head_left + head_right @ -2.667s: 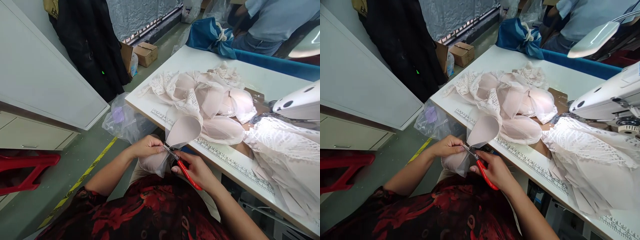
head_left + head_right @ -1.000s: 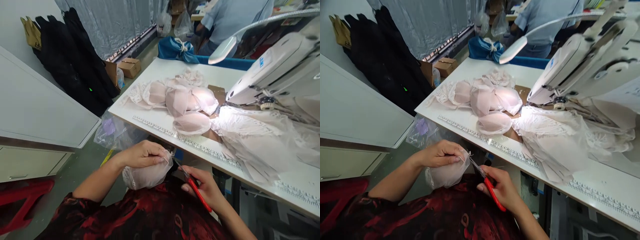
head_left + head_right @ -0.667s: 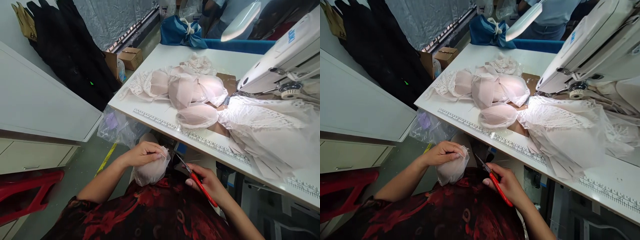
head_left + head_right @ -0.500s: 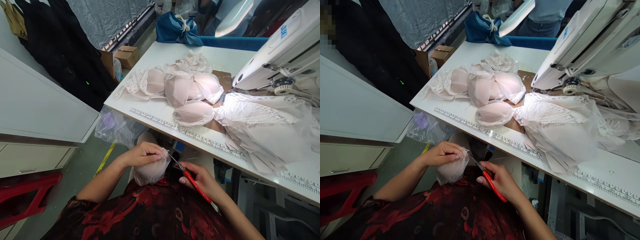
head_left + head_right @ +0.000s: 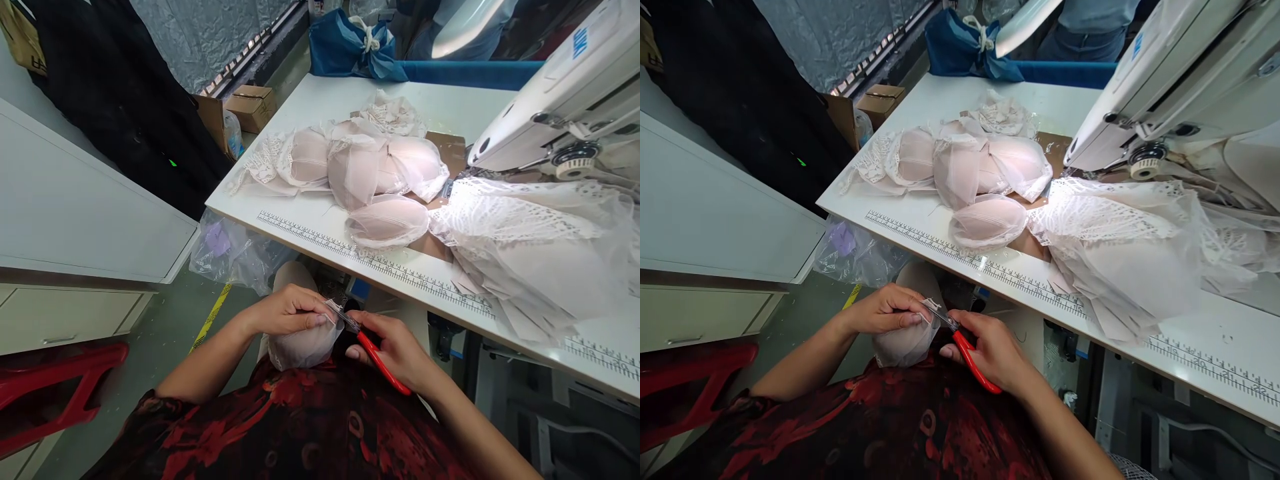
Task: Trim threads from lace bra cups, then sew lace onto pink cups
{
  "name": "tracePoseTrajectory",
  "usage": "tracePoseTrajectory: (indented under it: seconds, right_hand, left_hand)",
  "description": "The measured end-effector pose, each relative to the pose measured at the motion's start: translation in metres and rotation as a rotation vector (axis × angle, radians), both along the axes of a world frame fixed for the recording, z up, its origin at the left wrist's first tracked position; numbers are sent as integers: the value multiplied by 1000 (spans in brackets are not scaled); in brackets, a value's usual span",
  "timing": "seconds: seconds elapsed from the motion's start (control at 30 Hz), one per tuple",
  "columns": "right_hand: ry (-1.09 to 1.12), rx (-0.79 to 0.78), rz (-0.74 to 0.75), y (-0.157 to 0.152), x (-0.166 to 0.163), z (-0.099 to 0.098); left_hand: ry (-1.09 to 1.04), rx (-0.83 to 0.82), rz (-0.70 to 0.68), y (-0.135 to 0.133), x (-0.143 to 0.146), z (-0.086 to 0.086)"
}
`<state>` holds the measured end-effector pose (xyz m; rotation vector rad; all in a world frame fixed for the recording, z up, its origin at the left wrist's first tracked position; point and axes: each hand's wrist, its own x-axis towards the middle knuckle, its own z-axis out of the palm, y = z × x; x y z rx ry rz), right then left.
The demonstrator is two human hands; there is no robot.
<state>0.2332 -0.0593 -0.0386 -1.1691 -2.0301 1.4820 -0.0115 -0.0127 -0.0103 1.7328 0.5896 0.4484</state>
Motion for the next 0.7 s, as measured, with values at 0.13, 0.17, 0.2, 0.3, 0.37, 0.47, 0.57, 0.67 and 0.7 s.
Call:
tracePoseTrajectory:
  seconds: [0.13, 0.17, 0.2, 0.3, 0.37, 0.47, 0.57, 0.67, 0.7]
  right_hand:
    - [-20, 12, 6, -3, 2, -6]
    - [-22, 15, 5, -5, 3, -9]
    - [-19, 13, 2, -6, 3, -11]
    - [31, -17, -15, -10, 3, -17]
    - [86, -43, -42, -12, 1, -21]
    - [164, -104, -138, -15, -1, -27]
    - [234, -226, -213, -20, 2, -36]
    - [318, -342, -233, -24, 9, -48]
    - [328, -335, -257, -25, 13, -52]
  left_hand:
    - [-7, 9, -6, 0, 0, -1]
    - [-6, 6, -8, 0, 0, -1]
    - [-5, 1, -11, 0, 1, -1]
    - [-4, -11, -8, 0, 2, -1]
    - [-5, -9, 9, 1, 4, -2]
    - [-28, -7, 29, -4, 11, -3]
    - [-25, -132, 109, -17, 20, -7]
    - [-60, -506, 164, -30, 20, -15]
    - [-71, -631, 76, -31, 19, -19]
